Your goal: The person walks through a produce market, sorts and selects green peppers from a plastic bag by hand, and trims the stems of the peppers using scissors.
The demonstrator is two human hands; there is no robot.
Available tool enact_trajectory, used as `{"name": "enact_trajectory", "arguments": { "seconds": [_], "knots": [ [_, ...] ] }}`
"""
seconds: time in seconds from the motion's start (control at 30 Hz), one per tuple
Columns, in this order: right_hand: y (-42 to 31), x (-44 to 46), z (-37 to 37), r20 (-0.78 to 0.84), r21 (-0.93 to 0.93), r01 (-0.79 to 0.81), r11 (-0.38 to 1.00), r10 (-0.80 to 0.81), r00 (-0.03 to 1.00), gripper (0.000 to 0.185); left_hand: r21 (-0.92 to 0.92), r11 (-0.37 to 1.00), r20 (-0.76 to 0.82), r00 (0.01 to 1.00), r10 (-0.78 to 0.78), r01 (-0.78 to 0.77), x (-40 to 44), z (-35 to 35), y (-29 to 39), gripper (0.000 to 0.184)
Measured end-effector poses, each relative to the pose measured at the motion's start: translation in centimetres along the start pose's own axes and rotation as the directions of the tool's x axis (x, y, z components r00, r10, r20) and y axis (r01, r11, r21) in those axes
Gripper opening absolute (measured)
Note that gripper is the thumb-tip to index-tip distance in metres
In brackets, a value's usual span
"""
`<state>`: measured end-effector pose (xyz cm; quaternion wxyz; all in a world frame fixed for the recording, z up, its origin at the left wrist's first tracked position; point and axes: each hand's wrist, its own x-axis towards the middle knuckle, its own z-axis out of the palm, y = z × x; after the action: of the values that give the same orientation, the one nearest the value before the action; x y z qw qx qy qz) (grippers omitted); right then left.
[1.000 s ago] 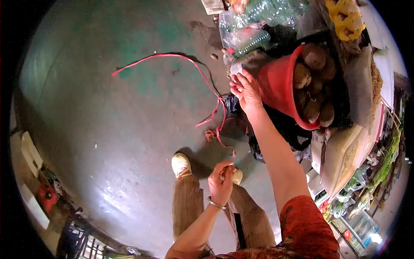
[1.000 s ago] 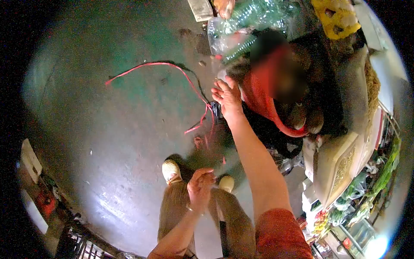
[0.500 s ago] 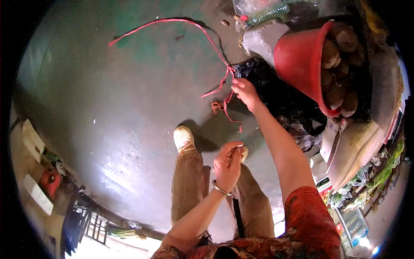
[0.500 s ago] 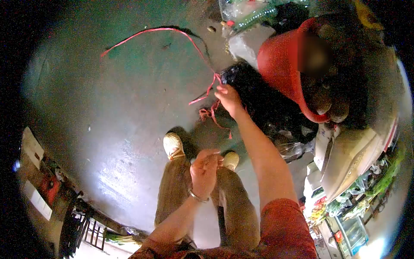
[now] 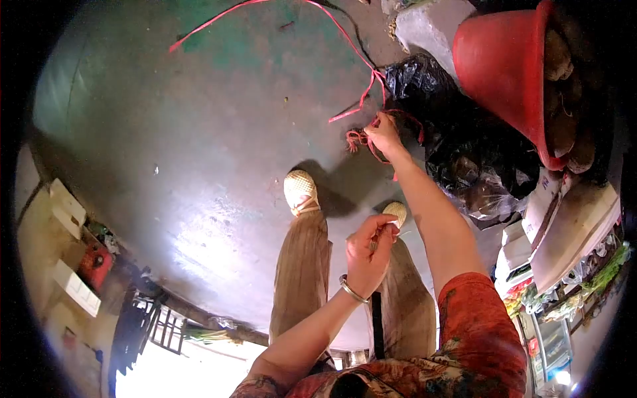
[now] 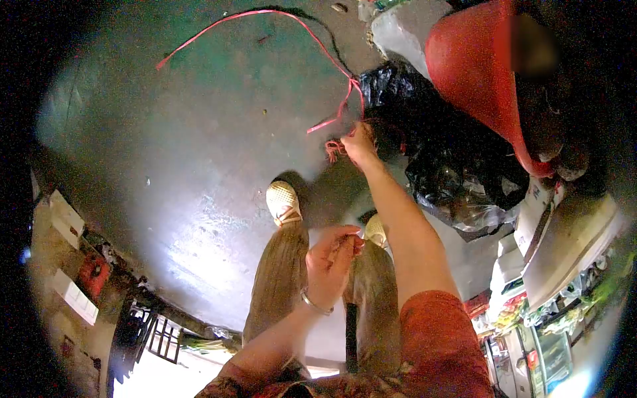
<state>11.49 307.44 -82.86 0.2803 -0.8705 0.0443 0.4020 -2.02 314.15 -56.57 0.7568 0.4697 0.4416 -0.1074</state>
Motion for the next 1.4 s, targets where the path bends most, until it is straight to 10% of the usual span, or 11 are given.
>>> {"name": "enact_trajectory", "arguments": {
  "seconds": [0.17,0.27,0.4,0.47,0.63,0.73,0.9,1.2,1.4],
  "knots": [
    [1.9,-2.3,-0.6,-0.196,0.202,0.189,0.961,-0.150,0.969,0.044,-0.032,0.999,-0.018,1.000,0.008,-0.008,0.3,0.4,-0.9,0.015],
    [-1.2,-8.5,-5.5,-0.116,0.605,0.183,0.775,-0.141,0.983,0.026,-0.075,0.997,-0.021,0.999,-0.036,0.035,0.8,0.2,-0.8,0.018],
    [-4.7,-19.3,-12.2,0.028,0.600,-0.003,0.800,-0.017,0.999,0.015,-0.009,0.996,-0.035,0.996,0.085,-0.085,1.3,-0.7,-1.3,0.024],
    [-4.9,-25.3,-13.9,0.119,0.583,-0.038,0.812,-0.039,0.992,0.015,0.435,0.795,-0.119,0.848,0.516,-0.423,0.7,-0.1,-0.5,0.038],
    [-5.0,-38.0,-19.2,0.377,0.346,0.064,0.936,-0.201,0.904,0.016,0.679,0.411,0.212,0.698,0.684,-0.608,-4.4,0.6,-0.3,0.060],
    [-3.6,-42.1,-21.5,0.397,0.650,-0.228,0.725,-0.068,0.916,0.018,0.472,0.778,0.409,0.885,0.223,-0.415,-9.1,-0.1,-0.6,0.038],
    [-2.2,-44.6,-26.2,0.198,0.917,-0.219,0.333,0.094,0.976,0.022,0.530,0.619,0.444,0.812,0.379,-0.579,-16.9,0.5,4.5,0.022],
    [-4.3,-50.1,-29.8,0.107,0.961,-0.108,0.255,0.016,0.994,0.019,0.498,0.783,0.342,0.914,0.217,-0.372,-27.9,2.7,10.5,0.009],
    [0.5,-43.9,-26.3,0.023,0.817,-0.050,0.574,0.053,0.998,0.029,0.341,0.931,0.008,0.991,0.137,-0.131,-27.3,-2.0,1.7,0.011]
  ]
}}
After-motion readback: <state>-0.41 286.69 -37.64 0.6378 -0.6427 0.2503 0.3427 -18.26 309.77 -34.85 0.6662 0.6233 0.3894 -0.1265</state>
